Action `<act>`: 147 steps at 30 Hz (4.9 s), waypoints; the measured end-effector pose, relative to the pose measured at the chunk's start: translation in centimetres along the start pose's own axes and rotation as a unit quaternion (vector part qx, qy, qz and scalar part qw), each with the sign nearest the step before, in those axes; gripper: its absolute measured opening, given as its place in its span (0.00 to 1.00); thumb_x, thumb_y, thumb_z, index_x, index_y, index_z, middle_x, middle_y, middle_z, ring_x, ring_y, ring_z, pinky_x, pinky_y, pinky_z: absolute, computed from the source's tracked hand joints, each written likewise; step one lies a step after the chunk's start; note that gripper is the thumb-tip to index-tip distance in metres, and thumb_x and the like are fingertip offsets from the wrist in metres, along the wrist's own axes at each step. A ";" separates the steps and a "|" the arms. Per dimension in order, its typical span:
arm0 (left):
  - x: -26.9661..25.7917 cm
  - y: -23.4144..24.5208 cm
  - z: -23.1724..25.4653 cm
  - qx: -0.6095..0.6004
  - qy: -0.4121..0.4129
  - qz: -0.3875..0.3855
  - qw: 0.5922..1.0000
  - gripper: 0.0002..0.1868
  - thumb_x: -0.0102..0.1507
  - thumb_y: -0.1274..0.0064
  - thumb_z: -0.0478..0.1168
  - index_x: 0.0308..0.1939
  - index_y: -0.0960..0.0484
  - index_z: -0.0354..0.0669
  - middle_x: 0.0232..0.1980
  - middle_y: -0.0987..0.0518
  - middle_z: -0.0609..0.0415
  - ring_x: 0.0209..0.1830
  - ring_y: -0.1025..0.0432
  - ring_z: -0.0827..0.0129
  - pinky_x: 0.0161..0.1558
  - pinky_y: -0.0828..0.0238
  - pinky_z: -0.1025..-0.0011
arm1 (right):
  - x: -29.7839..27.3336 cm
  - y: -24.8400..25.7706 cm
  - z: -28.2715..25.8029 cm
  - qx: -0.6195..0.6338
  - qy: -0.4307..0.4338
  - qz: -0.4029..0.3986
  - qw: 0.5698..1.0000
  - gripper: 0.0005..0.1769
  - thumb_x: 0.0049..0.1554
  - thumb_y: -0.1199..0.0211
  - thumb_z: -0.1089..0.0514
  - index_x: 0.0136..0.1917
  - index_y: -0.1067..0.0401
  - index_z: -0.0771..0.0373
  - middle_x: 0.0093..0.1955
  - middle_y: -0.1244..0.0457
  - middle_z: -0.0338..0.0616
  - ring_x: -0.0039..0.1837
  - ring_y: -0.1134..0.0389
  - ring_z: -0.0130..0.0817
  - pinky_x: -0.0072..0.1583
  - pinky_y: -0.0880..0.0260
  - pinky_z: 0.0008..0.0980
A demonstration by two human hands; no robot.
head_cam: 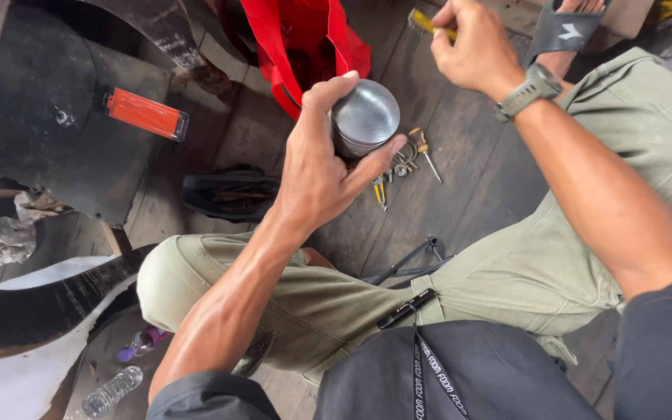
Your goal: The person sits on the floor and uses a small brush to clean a metallic mechanical part held in their left hand. They rotate the part to scrub various surfaces and crevices with the brush.
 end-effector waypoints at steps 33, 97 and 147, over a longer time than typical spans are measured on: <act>-0.7 0.1 -2.0 -0.008 0.075 -0.005 0.997 0.23 0.72 0.51 0.49 0.67 0.34 0.43 0.62 0.26 0.48 0.61 0.29 0.60 0.65 0.32 0.64 | -15.7 -21.6 12.3 -0.228 0.084 -0.147 0.959 0.10 0.50 0.38 0.57 0.45 0.23 0.60 0.48 0.40 0.47 0.53 0.38 0.48 0.48 0.37 0.48; -11.5 -18.8 -34.2 0.167 0.381 -0.155 0.896 0.39 0.60 0.33 0.41 0.71 0.37 0.56 0.65 0.27 0.46 0.68 0.37 0.47 0.57 0.21 0.48 | -16.9 -26.5 7.9 -0.111 0.093 -0.173 0.974 0.15 0.55 0.39 0.42 0.44 0.27 0.54 0.46 0.38 0.43 0.52 0.35 0.43 0.53 0.39 0.45; -4.7 -17.2 -19.9 -0.429 0.326 0.046 0.841 0.24 0.72 0.54 0.34 0.73 0.33 0.38 0.55 0.25 0.30 0.52 0.21 0.49 0.54 0.18 0.57 | -20.3 -29.9 25.6 -0.101 -0.292 -0.161 0.937 0.12 0.55 0.39 0.51 0.49 0.29 0.58 0.50 0.33 0.55 0.58 0.28 0.61 0.60 0.30 0.57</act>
Point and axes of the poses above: each hand's wrist, its own x-axis towards the middle knuckle, its own y-axis out of the back of the hand, z = x × y, the point moved 4 cm from there along x, towards the middle knuckle
